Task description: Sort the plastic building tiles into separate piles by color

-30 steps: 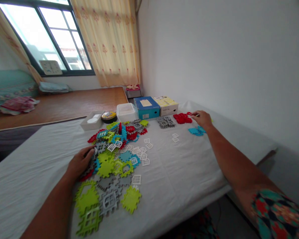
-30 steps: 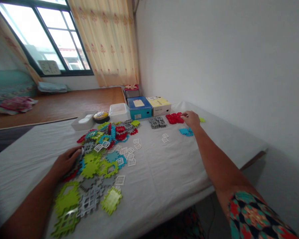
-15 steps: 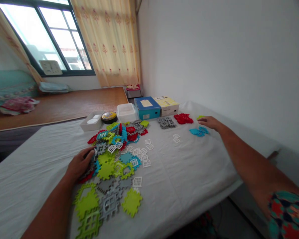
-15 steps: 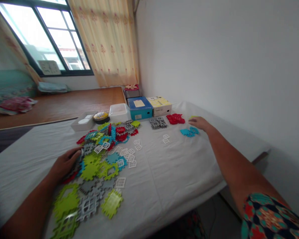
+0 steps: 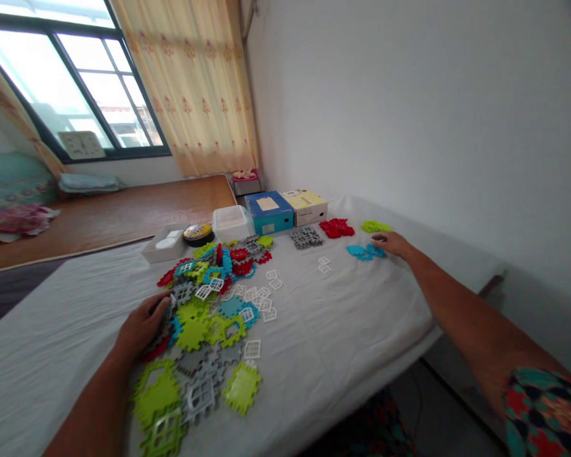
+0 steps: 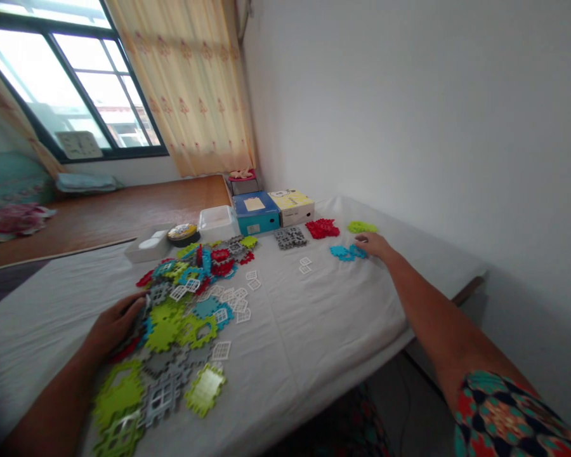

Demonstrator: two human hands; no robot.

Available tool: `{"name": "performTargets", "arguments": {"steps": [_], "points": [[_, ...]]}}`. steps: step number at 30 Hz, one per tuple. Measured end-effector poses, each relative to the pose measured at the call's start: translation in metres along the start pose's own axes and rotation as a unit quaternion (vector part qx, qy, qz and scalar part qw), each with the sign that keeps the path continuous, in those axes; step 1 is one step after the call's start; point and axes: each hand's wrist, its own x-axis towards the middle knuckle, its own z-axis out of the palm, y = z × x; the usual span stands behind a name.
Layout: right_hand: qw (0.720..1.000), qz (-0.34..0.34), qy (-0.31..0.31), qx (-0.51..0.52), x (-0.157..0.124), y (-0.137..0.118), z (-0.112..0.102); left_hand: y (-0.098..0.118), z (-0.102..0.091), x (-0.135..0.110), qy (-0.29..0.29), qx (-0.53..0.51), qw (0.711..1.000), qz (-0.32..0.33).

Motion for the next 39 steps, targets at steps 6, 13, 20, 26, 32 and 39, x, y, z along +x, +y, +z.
{"name": "performTargets", "arguments": {"steps": [6, 13, 20, 26, 32, 39], "points": [[0.998, -0.015, -0.062, -0.021, -0.006, 0.005, -0.001, -0.003, 0.001, 0.002, -0.013, 0.003, 1.000, 0.002], [0.988, 0.041, 0.050, -0.140, -0.008, -0.017, 0.012, 0.000, -0.001, 0.001, -0.016, 0.004, 1.000, 0.006], [0.968, -0.131, -0.152, -0.148, -0.001, -0.051, 0.016, -0.008, 0.002, 0.004, -0.007, 0.015, 1.000, 0.010], [0.974, -0.169, -0.137, -0.066, 0.011, -0.051, 0.006, -0.001, -0.001, 0.003, -0.007, 0.010, 1.000, 0.003], [0.967, -0.185, -0.137, -0.106, 0.007, -0.034, -0.011, -0.003, 0.001, 0.003, -0.018, 0.004, 1.000, -0.003], [0.962, -0.182, -0.183, -0.085, -0.005, -0.048, 0.009, -0.006, 0.001, 0.004, -0.019, -0.001, 1.000, -0.001]]}}
